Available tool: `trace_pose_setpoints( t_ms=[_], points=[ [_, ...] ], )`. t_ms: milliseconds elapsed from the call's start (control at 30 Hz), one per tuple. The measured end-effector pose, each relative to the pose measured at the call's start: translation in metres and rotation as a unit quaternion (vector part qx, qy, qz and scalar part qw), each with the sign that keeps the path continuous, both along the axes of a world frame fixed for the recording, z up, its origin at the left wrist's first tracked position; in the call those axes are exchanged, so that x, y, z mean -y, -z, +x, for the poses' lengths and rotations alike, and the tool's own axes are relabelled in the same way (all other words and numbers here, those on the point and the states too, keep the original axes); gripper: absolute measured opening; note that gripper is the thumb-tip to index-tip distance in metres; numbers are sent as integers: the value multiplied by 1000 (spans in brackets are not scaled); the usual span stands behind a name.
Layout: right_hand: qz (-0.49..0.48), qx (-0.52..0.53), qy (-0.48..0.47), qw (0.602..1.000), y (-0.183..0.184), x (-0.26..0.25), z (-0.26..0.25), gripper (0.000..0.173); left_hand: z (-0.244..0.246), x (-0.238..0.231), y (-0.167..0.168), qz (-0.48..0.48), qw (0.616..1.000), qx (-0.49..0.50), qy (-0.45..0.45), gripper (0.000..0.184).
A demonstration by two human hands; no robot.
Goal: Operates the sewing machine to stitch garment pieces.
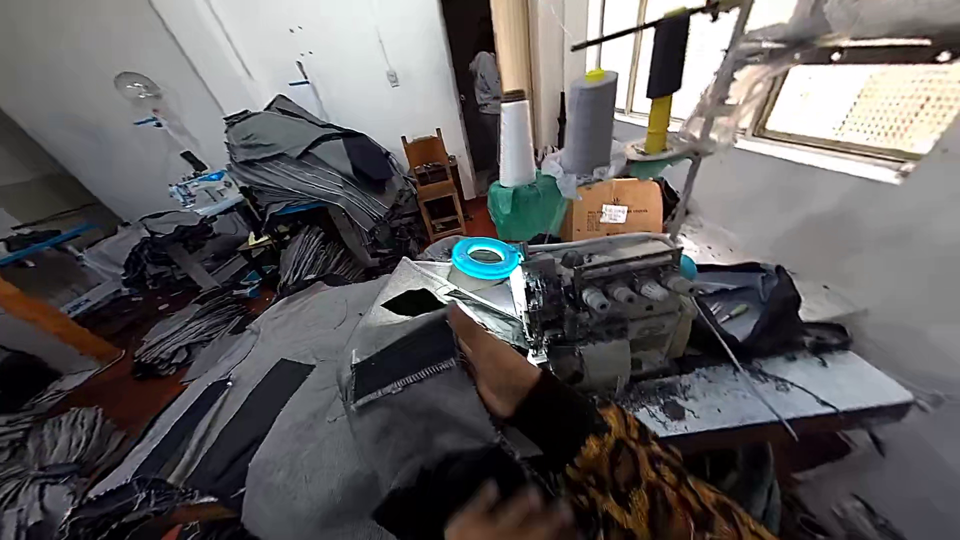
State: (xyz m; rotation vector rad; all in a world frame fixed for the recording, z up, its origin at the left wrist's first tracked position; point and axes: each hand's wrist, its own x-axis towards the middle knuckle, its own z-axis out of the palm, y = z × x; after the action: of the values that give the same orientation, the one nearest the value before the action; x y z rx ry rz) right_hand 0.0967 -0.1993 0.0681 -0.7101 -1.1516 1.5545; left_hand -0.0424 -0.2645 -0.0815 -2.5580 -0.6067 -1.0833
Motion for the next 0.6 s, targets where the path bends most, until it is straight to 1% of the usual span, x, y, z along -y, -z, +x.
trace_pose_setpoints(
  t_ms=[33,67,100,133,167,200,233,267,300,333,367,400,433,500,567,600],
  points=[
    [21,55,-11,998,-3,-7,7,52,9,-37,3,18,1000,8,-14,22],
    [62,125,-5,990,0,-13,18,54,10,-75,2,17,999,13,-44,27],
    [109,194,34,974,8,-13,31,50,6,-106,0,1,997,20,-71,37],
    [149,243,115,952,23,-7,46,43,0,-129,-2,-24,995,28,-98,50],
    [174,264,222,922,43,4,62,38,-3,-145,-6,-48,992,37,-108,59],
    [181,253,335,890,68,18,70,35,-4,-154,-9,-55,991,47,-109,65],
    [166,230,425,860,94,32,71,33,-5,-159,-11,-55,991,58,-105,69],
    [130,212,467,848,119,47,67,36,-4,-159,-12,-56,991,64,-101,70],
    [76,188,463,863,139,60,57,41,0,-158,-13,-56,991,67,-103,67],
    [13,156,428,890,155,70,45,46,4,-154,-14,-55,990,67,-110,62],
    [-53,117,385,914,165,75,32,48,9,-148,-15,-53,990,62,-118,57],
    [-113,73,348,928,169,76,19,44,14,-140,-17,-52,990,54,-120,52],
    [-155,44,330,930,167,74,9,34,18,-133,-19,-51,992,41,-110,49],
    [-163,29,323,932,152,67,3,30,28,-120,-24,-53,997,6,-50,47],
    [-121,45,335,933,142,63,4,20,35,-113,-29,-56,997,-50,28,47],
    [-101,45,334,936,141,63,5,17,39,-113,-33,-49,995,-71,58,44]
  ],
)
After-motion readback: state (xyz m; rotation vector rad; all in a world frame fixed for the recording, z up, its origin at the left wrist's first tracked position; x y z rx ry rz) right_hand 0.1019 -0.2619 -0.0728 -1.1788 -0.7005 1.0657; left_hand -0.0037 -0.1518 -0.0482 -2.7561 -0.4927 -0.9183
